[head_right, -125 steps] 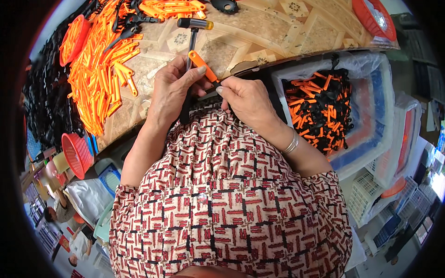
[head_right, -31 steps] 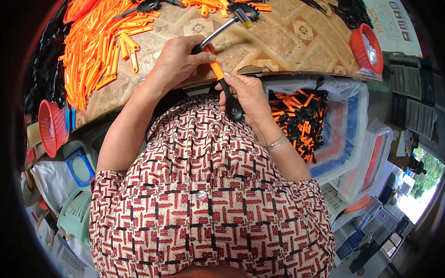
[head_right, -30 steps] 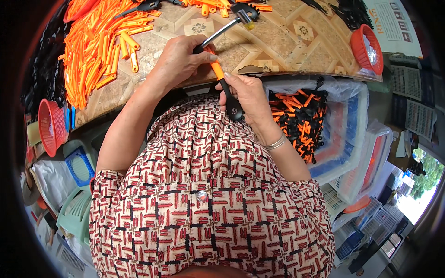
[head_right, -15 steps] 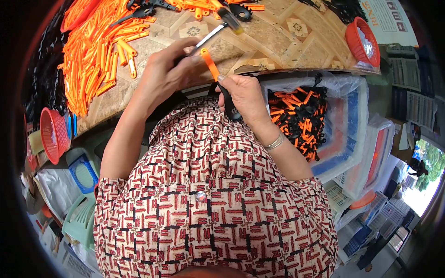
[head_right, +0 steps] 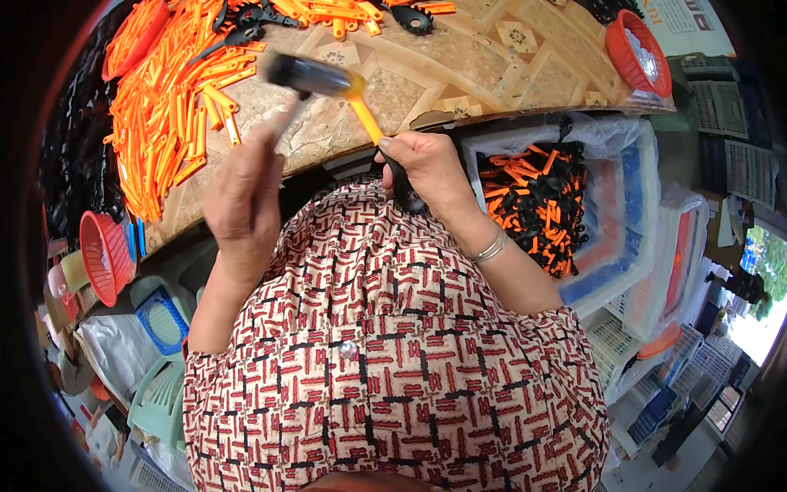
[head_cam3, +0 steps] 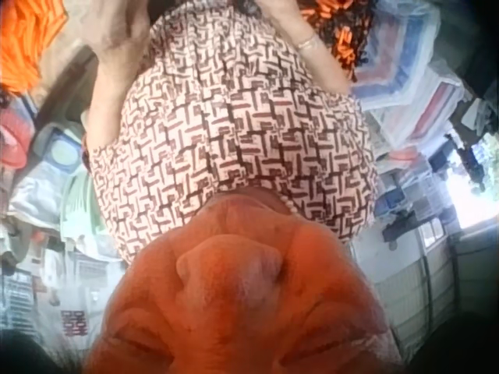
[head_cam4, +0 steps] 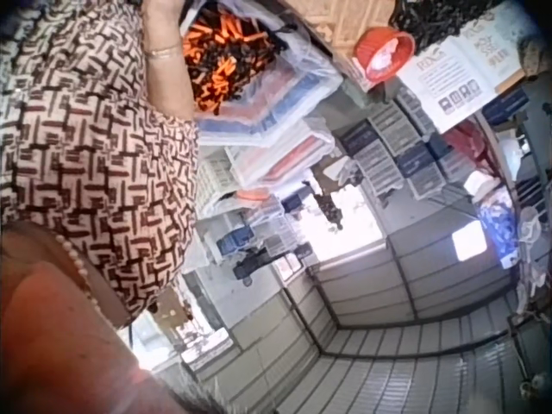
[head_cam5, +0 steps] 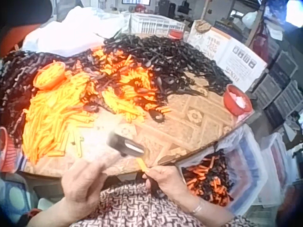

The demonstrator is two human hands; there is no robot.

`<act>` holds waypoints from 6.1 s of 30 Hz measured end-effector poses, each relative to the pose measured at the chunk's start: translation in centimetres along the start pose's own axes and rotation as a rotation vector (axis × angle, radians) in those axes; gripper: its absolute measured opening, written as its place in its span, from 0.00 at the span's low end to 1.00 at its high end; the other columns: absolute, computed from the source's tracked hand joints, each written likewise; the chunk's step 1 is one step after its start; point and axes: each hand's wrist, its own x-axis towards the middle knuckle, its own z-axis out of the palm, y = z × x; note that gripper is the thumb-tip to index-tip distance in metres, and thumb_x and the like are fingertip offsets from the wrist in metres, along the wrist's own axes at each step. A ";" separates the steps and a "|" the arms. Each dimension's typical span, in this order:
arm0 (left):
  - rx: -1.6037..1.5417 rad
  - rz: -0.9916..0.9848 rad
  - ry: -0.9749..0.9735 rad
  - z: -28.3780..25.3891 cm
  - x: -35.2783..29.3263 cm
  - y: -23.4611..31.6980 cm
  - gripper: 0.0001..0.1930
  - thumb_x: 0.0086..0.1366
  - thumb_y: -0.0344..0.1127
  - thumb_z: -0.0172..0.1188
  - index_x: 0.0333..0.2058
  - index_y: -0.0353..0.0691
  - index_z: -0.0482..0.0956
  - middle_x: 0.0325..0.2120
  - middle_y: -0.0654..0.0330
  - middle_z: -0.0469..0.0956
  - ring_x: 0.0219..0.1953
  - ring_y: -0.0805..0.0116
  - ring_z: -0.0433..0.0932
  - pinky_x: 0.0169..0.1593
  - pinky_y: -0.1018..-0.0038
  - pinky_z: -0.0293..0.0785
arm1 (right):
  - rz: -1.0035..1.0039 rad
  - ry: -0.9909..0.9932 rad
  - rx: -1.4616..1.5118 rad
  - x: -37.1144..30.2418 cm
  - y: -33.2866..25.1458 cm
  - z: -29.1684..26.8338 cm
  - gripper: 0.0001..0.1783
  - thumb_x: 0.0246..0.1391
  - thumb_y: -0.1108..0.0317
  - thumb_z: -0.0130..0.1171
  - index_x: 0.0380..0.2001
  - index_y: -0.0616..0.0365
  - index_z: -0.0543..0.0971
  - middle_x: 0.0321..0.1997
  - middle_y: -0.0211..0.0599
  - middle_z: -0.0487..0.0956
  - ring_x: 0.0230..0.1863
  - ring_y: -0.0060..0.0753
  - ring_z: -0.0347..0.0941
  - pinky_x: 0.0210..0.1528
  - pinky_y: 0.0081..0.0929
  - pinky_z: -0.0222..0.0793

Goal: The person assembles orange plastic handles into black plastic heads using a hammer to secure the connection. They repeatedly pick up components from piles on a wooden table, insert the handle into the head, and strike the joint with a hammer before placing the finished unit aside.

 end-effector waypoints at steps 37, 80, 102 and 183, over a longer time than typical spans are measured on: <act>0.155 -0.459 -0.138 -3.6 -1.0 -4.1 0.20 0.59 0.27 0.69 0.51 0.44 0.84 0.31 0.57 0.86 0.30 0.63 0.82 0.38 0.69 0.76 | -0.118 0.612 -1.490 -6.3 -7.0 -19.2 0.23 0.58 0.55 0.68 0.50 0.58 0.83 0.42 0.50 0.84 0.46 0.52 0.81 0.50 0.40 0.74; 0.601 -0.015 -0.067 -1.0 -1.0 -1.9 0.14 0.56 0.34 0.71 0.42 0.44 0.82 0.20 0.63 0.68 0.24 0.63 0.70 0.32 0.65 0.62 | -0.677 0.462 -1.139 21.9 -33.7 -9.5 0.31 0.56 0.34 0.64 0.40 0.54 0.88 0.38 0.38 0.84 0.43 0.32 0.80 0.46 0.34 0.74; 0.650 -0.010 -0.203 -3.0 -1.1 0.6 0.11 0.61 0.46 0.71 0.41 0.52 0.85 0.17 0.70 0.60 0.20 0.73 0.66 0.28 0.72 0.57 | -0.843 -0.002 -1.915 43.9 -46.4 6.1 0.52 0.33 0.56 0.78 0.68 0.35 0.71 0.59 0.55 0.75 0.60 0.60 0.73 0.61 0.45 0.72; 0.515 -0.074 -0.069 -6.3 1.5 5.0 0.14 0.53 0.34 0.73 0.39 0.45 0.83 0.20 0.63 0.72 0.24 0.63 0.72 0.32 0.66 0.64 | -0.587 -0.447 -2.076 14.0 -28.4 14.8 0.73 0.27 0.30 0.80 0.77 0.20 0.52 0.85 0.34 0.38 0.82 0.61 0.39 0.68 0.78 0.55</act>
